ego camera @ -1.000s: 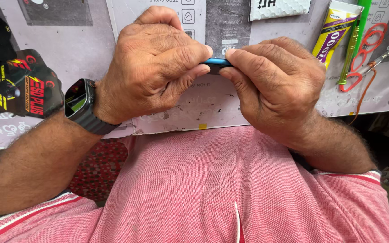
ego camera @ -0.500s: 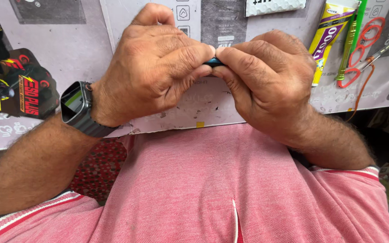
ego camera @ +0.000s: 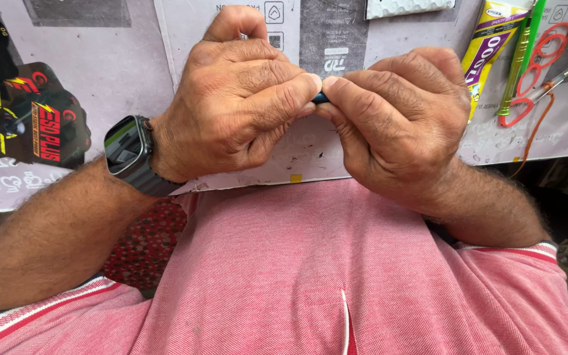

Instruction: The person handles a blue smartphone, inspecting its edges and back. They then use a thin red string to wrap around the phone multiple times, creating a crisscross pattern to secure the device. The person adjusts the string tension and placement throughout the process.

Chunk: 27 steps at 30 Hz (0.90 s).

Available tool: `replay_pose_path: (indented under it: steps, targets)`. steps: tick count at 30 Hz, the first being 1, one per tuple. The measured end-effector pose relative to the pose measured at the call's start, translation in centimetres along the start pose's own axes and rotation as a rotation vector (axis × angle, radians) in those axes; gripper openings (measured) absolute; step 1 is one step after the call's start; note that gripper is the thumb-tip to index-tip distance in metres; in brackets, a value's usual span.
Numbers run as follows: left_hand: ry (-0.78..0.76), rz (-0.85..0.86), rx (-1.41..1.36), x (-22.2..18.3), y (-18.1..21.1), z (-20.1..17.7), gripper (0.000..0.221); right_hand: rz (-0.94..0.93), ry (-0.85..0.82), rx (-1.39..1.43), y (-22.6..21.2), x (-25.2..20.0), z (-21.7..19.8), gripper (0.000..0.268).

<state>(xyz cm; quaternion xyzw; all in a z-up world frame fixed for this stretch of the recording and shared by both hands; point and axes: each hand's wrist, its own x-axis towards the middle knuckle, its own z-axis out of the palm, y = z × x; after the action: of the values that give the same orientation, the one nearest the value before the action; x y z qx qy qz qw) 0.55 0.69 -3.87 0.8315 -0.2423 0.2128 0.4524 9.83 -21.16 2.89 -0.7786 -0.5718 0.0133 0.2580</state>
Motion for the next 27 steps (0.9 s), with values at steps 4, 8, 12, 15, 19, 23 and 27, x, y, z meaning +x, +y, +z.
replay_pose_path:
  steps: [4, 8, 12, 15, 19, 23, 27]
  targets:
    - [-0.005, -0.007, -0.007, -0.1, 0.0, -0.2, 0.018, -0.016, 0.0, -0.014, 0.3, 0.0, -0.1, 0.017]
    - [-0.028, -0.003, -0.004, 0.1, 0.1, -0.4, 0.016, 0.084, -0.104, 0.017, 1.1, -0.7, -1.4, 0.026]
    - [-0.054, -0.021, 0.011, 0.3, 0.3, -0.8, 0.014, 0.121, -0.089, 0.181, 2.5, -2.1, -1.8, 0.024]
    - [-0.052, -0.032, -0.001, 0.5, 0.2, -0.7, 0.014, 0.091, -0.014, 0.215, 2.9, -3.1, -0.9, 0.025]
    - [-0.057, -0.031, 0.013, 0.7, 0.5, -0.7, 0.014, 0.034, 0.043, 0.179, 3.1, -3.2, -0.2, 0.026]
    - [-0.083, -0.034, 0.102, 1.6, 1.3, -0.9, 0.013, -0.003, 0.064, 0.158, 3.2, -2.9, -0.1, 0.025]
    - [-0.161, -0.022, 0.338, 2.9, 3.0, -1.6, 0.015, 0.03, 0.041, 0.199, 3.0, -2.8, -0.5, 0.025]
